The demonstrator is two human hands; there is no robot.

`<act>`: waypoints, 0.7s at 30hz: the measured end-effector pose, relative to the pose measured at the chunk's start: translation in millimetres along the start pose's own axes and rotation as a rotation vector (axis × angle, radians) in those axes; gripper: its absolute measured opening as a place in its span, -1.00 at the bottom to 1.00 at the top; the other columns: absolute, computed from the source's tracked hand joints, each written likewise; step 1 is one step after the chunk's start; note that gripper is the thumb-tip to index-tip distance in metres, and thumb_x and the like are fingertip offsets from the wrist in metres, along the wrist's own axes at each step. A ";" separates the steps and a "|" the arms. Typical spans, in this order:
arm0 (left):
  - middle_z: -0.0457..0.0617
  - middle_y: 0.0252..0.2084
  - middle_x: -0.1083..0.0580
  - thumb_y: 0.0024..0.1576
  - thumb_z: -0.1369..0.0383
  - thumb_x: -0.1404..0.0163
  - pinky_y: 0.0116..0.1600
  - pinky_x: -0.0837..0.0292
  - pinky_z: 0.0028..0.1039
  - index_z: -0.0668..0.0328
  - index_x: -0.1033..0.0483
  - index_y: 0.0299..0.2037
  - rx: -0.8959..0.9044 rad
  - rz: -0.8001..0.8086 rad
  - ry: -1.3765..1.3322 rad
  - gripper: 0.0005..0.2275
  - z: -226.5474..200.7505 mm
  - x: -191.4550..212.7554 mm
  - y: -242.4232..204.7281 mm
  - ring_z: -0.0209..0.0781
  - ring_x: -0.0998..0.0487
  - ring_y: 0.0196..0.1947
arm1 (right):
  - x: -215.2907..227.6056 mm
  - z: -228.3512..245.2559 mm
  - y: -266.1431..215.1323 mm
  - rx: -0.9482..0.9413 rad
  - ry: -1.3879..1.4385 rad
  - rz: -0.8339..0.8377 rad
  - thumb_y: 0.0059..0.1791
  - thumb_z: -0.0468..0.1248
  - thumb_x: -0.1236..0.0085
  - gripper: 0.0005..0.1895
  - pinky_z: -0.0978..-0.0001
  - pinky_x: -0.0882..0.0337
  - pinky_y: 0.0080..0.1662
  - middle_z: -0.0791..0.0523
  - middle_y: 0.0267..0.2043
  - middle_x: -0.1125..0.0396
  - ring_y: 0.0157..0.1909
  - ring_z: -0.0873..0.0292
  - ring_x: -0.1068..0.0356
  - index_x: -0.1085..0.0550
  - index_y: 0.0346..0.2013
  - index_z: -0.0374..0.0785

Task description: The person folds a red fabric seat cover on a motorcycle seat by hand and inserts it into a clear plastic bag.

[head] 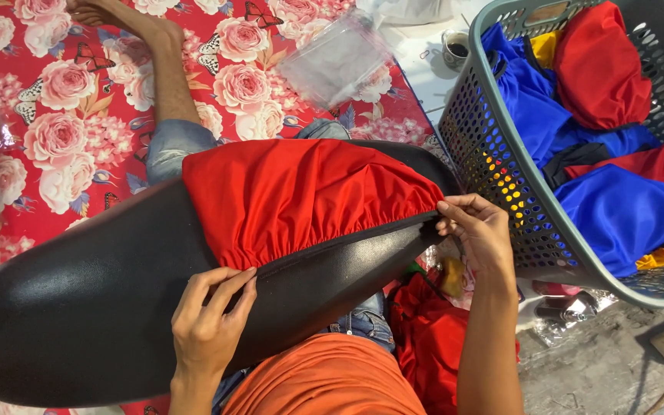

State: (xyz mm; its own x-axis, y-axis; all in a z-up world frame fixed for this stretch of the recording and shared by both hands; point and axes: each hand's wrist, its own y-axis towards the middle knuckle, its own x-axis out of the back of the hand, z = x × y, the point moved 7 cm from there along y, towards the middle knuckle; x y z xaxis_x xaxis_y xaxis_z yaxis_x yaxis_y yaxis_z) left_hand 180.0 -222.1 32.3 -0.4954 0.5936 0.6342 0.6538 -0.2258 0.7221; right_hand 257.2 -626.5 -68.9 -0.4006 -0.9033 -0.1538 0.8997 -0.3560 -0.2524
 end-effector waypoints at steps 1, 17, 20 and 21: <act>0.01 -0.23 -0.51 0.06 0.61 -0.31 -0.11 -0.61 -0.50 0.32 -0.66 -0.21 -0.003 0.000 0.001 -0.85 -0.4 -0.6 -0.3 -0.21 -0.54 -0.32 | -0.2 0.7 -1.2 0.001 0.003 0.000 -0.08 -0.50 -0.32 -0.89 0.48 -0.49 -0.39 0.00 -0.49 -0.42 -0.53 0.17 -0.42 -0.54 -0.29 -0.40; -0.10 -0.40 -0.42 0.13 0.51 -0.23 -0.21 -0.42 -0.32 0.25 -0.64 -0.15 0.113 0.099 0.038 -0.88 -4.6 15.8 7.0 -0.14 -0.42 -0.42 | 0.1 -23.5 8.8 0.058 -0.250 -0.050 -0.09 -0.41 -0.36 -0.64 0.57 -0.38 -0.43 0.10 -0.36 -0.38 -0.48 0.27 -0.38 -0.43 -0.06 -0.33; -0.07 -0.41 -0.42 0.16 0.50 -0.19 -0.23 -0.38 -0.24 0.28 -0.63 -0.14 0.101 0.117 0.086 -0.90 -6.4 14.9 6.2 -0.07 -0.39 -0.44 | 1.4 -27.0 9.5 0.057 -0.299 -0.039 -0.06 -0.39 -0.34 -0.66 0.60 -0.35 -0.40 0.12 -0.33 -0.40 -0.43 0.31 -0.36 -0.45 -0.03 -0.31; -0.02 -0.41 -0.40 0.18 0.52 -0.16 -0.19 -0.41 -0.22 0.35 -0.61 -0.14 0.110 0.109 0.062 -0.90 -6.4 14.4 7.4 -0.05 -0.38 -0.45 | 1.8 -27.1 10.1 0.047 -0.315 -0.036 -0.05 -0.39 -0.33 -0.68 0.63 -0.32 -0.37 0.16 -0.32 -0.40 -0.39 0.36 -0.35 -0.47 -0.03 -0.28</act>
State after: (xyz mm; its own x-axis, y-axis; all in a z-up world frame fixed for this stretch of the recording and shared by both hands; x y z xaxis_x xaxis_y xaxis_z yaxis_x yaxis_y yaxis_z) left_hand 174.0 -220.2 48.6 -0.4505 0.5209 0.7251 0.7624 -0.1981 0.6160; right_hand 260.8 -625.2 -97.6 -0.3657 -0.9169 0.1601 0.8959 -0.3934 -0.2063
